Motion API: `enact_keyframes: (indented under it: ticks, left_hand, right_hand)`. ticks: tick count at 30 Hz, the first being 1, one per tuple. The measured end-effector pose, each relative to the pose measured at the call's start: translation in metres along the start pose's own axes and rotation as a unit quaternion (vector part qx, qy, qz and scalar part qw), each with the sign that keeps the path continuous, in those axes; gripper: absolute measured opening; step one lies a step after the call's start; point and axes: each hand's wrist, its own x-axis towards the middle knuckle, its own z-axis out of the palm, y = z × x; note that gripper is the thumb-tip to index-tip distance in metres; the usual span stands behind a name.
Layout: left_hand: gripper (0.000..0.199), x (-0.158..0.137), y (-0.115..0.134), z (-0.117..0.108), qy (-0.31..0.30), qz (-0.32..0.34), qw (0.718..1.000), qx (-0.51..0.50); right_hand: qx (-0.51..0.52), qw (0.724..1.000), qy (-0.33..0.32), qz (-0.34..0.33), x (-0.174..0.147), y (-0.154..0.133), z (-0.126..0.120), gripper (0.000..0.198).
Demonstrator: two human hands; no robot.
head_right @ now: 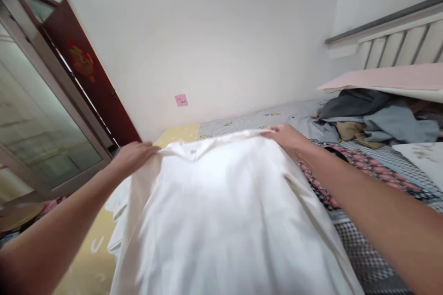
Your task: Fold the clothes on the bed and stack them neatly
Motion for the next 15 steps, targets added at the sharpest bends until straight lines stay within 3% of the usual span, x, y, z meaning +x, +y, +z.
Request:
enact_keyframes:
  ticks: [3,4,5,8,11,13,15]
  left_hand:
    - [0.052,0.031,0.023,0.05,0.048,-0.097,0.993,0.053]
    - [0.06,0.026,0.032,0.071,0.039,-0.105,0.992,0.053]
    - [0.063,0.014,0.04,0.095,0.022,-0.064,0.996,0.056]
    - [0.061,-0.048,0.053,0.171,-0.046,0.131,0.988,0.064]
    - [0.06,-0.121,0.05,0.242,-0.17,0.146,0.973,0.05]
    - [0.06,-0.16,0.046,0.276,-0.142,0.12,0.982,0.043]
    - [0.06,-0.189,0.044,0.295,-0.062,0.109,0.991,0.04]
  right_hand:
    - [-0.144,0.987,0.064,-0.017,0.037,0.011,0.03,0.046]
    - [-0.181,0.979,0.078,-0.054,0.038,0.022,0.038,0.054]
    - [-0.222,0.967,0.079,-0.095,0.033,0.037,0.047,0.058]
    - [-0.295,0.941,-0.014,-0.168,-0.007,0.098,0.077,0.056]
    - [-0.364,0.914,-0.163,-0.08,-0.064,0.166,0.106,0.054]
    - [-0.411,0.887,-0.203,-0.057,-0.097,0.2,0.117,0.051]
    - [-0.44,0.879,-0.162,-0.089,-0.117,0.221,0.122,0.052]
